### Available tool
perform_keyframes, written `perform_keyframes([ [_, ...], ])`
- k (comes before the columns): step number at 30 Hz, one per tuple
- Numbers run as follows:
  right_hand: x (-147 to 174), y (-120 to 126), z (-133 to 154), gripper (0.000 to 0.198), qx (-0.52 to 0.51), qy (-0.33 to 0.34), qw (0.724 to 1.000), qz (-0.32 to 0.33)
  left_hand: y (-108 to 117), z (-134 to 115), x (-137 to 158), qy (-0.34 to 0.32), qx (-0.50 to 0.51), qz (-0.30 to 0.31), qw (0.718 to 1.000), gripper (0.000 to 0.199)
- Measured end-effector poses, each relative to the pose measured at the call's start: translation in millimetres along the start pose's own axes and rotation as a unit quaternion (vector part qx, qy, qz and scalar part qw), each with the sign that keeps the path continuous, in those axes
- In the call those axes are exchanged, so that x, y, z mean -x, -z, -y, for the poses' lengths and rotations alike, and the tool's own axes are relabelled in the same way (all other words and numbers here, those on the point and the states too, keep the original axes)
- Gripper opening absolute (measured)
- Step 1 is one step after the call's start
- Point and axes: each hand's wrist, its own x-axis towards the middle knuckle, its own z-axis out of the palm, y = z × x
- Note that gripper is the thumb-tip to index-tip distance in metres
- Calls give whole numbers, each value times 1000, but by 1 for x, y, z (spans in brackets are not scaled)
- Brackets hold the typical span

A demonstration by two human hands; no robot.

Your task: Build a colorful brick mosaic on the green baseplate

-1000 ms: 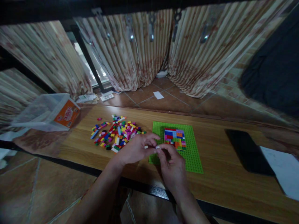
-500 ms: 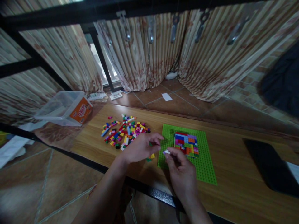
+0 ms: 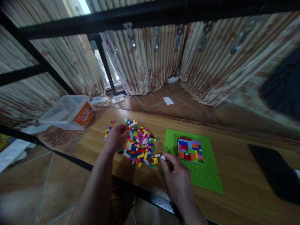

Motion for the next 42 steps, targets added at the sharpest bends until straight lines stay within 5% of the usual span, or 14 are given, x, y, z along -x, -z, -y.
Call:
perform_keyframes([
  [7, -7, -7, -2, 28, 25, 22, 999, -18, 9, 28, -21, 57, -52, -6, 997, 26],
  [31, -8, -9, -4, 19, 35, 82, 995, 45, -5, 19, -34, 20, 19, 53, 998, 20],
  [34, -8, -10, -4, 18, 37, 88, 995, 39, -2, 16, -30, -1, 138, 90, 986, 19],
  [37, -7, -10, -1, 18, 24, 102, 994, 28, -2, 6, -20, -53, 275, 168, 945, 15],
  [42, -8, -6, 8, 20, -4, 110, 994, -17, -15, -23, 8, -149, 286, 278, 905, 15],
])
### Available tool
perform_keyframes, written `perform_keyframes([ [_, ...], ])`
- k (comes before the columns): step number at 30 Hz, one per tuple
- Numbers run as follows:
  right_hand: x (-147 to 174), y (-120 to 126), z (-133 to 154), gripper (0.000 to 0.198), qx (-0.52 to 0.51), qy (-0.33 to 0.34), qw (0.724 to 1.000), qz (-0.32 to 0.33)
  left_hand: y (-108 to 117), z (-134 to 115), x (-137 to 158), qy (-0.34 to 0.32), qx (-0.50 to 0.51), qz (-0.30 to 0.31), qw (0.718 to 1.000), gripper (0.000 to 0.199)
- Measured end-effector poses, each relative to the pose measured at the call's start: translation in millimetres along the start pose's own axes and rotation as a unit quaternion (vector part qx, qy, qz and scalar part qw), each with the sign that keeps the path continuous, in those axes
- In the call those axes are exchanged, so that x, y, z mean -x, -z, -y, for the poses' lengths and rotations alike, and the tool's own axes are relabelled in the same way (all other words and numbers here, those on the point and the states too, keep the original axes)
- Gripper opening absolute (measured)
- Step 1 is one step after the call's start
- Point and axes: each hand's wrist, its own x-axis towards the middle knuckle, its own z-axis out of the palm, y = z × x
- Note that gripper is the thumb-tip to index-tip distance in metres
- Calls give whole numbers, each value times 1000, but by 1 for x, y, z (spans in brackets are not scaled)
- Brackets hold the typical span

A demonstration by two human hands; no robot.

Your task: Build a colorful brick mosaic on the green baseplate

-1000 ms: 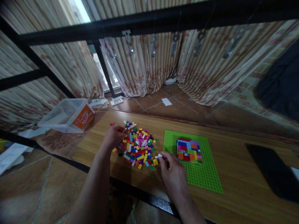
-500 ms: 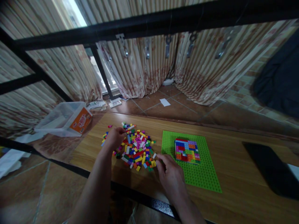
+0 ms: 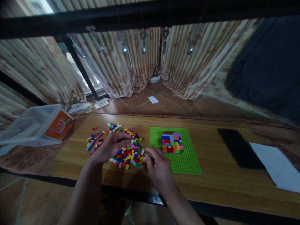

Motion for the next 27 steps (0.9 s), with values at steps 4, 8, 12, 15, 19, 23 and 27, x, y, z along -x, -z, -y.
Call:
perform_keyframes([
  [4, -3, 4, 5, 24, -23, 12, 1000, -17, -33, -11, 7, -22, 14, 80, 996, 16],
  [8, -4, 9, 6, 22, -46, 17, 999, -6, -48, -14, 10, -23, 34, 105, 994, 15],
  [12, -4, 12, 6, 19, -64, 5, 998, -6, -51, -12, 5, -26, 37, 72, 996, 12],
  [15, -4, 13, 5, 17, -70, -30, 997, -12, -53, -11, 3, -35, 17, 66, 997, 11],
  [19, -3, 11, 5, 12, -86, -83, 993, -20, -55, -14, 2, -41, 9, 76, 996, 9],
  [23, 0, 11, 4, 19, -102, -110, 988, -30, -57, -15, 1, -52, 22, 82, 995, 8],
  [27, 2, 15, 3, 16, -113, -115, 987, -6, -60, -15, -1, -59, 38, 79, 994, 10],
])
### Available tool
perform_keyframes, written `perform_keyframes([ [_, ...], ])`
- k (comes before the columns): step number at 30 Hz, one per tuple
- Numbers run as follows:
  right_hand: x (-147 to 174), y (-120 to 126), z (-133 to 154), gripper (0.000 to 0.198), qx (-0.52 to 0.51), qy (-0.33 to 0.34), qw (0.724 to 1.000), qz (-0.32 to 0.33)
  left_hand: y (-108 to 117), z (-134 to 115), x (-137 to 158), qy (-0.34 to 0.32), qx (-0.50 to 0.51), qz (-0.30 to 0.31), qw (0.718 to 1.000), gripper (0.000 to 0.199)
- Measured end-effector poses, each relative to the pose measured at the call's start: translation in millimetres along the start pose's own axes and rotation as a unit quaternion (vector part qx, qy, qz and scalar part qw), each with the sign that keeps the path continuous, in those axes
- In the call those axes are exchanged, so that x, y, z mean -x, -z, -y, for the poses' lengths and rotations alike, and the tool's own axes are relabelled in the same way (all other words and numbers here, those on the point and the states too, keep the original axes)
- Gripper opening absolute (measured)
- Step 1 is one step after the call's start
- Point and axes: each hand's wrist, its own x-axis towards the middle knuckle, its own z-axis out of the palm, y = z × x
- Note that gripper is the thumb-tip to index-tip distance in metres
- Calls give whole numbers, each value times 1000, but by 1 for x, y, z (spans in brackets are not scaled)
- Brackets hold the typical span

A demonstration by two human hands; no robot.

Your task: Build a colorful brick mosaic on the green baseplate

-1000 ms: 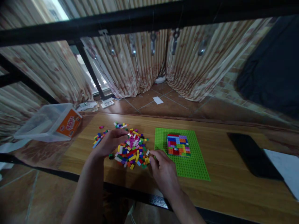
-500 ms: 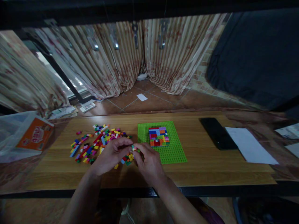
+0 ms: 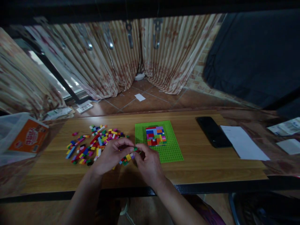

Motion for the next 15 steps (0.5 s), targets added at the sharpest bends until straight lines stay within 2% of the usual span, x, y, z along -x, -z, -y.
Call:
perform_keyframes([
  [5, -1, 9, -3, 17, -17, 8, 1000, -9, -4, -3, -3, -1, 13, 0, 1000, 13],
  [10, -1, 11, -8, 20, -62, -15, 998, -14, -7, -5, -4, 2, 20, -4, 1000, 15],
  [13, 0, 11, -9, 22, -62, -22, 998, -14, -2, -3, -5, 2, 13, -28, 1000, 15],
  [15, 1, 12, -10, 23, -37, -16, 999, -18, 8, -1, -5, -5, 12, -67, 998, 16],
])
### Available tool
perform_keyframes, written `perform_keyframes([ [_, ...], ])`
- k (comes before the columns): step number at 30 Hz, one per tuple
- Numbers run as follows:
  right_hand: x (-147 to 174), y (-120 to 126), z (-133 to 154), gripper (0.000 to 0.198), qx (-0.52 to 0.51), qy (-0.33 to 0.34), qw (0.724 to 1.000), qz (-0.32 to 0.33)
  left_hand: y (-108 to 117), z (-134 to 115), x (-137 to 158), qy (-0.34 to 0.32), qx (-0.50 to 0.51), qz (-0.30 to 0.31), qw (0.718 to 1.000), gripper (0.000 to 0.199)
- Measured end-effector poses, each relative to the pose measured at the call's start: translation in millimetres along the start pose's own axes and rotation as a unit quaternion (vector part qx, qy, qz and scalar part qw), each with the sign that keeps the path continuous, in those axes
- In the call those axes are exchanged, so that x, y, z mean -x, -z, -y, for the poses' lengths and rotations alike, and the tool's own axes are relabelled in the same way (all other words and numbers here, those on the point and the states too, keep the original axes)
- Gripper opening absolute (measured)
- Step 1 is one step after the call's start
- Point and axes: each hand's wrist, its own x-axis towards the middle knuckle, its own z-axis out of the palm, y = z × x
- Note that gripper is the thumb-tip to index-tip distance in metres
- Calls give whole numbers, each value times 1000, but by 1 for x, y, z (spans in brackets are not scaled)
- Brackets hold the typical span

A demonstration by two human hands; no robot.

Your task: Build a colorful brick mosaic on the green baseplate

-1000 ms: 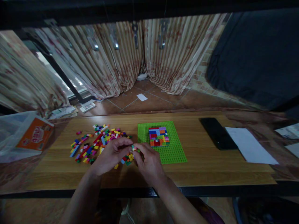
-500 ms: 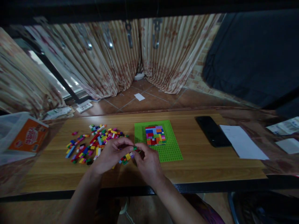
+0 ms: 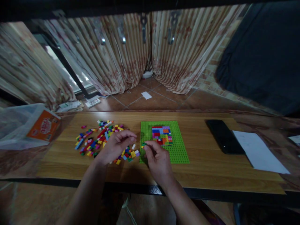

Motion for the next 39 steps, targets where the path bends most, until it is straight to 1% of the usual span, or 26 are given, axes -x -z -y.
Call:
perform_keyframes([
  [3, 1, 0, 1, 22, 57, 21, 998, 0, 21, 6, 0, -17, -11, -83, 996, 17],
  [5, 1, -1, 2, 20, 91, 33, 995, 6, 34, 10, 1, -10, -34, -112, 993, 18],
  [7, 0, -3, 3, 19, 122, 42, 992, 12, 43, 14, 3, 7, -70, -93, 993, 15],
  [9, -1, -6, 2, 18, 150, 49, 987, 15, 46, 17, 6, 16, -113, -50, 992, 13],
  [13, -3, -13, -3, 17, 204, 65, 977, 14, 39, 17, 11, -3, -179, -3, 984, 14],
  [17, -3, -18, -7, 17, 234, 91, 968, 25, 31, 14, 13, -10, -234, 21, 972, 23],
  [19, -3, -20, -7, 17, 228, 97, 968, 36, 32, 14, 13, -18, -260, 14, 965, 25],
  [23, -2, -19, -8, 17, 207, 110, 970, 64, 42, 14, 12, -20, -275, -53, 960, 25],
  [26, -2, -17, -7, 18, 200, 114, 971, 65, 53, 16, 11, -14, -284, -113, 952, 25],
  [30, -1, -16, -6, 17, 202, 109, 971, 64, 75, 20, 14, 19, -261, -241, 934, 22],
  [31, -1, -16, -6, 17, 202, 109, 971, 62, 80, 22, 15, 33, -254, -263, 930, 23],
  [32, -1, -16, -6, 17, 202, 110, 971, 61, 85, 23, 18, 48, -254, -271, 927, 23],
  [34, 0, -16, -6, 18, 201, 116, 971, 59, 91, 25, 23, 76, -271, -246, 928, 21],
  [36, 0, -17, -7, 18, 200, 121, 971, 58, 92, 24, 28, 101, -295, -199, 929, 19],
  [39, 0, -18, -8, 19, 201, 124, 970, 53, 84, 21, 30, 95, -311, -143, 935, 15],
])
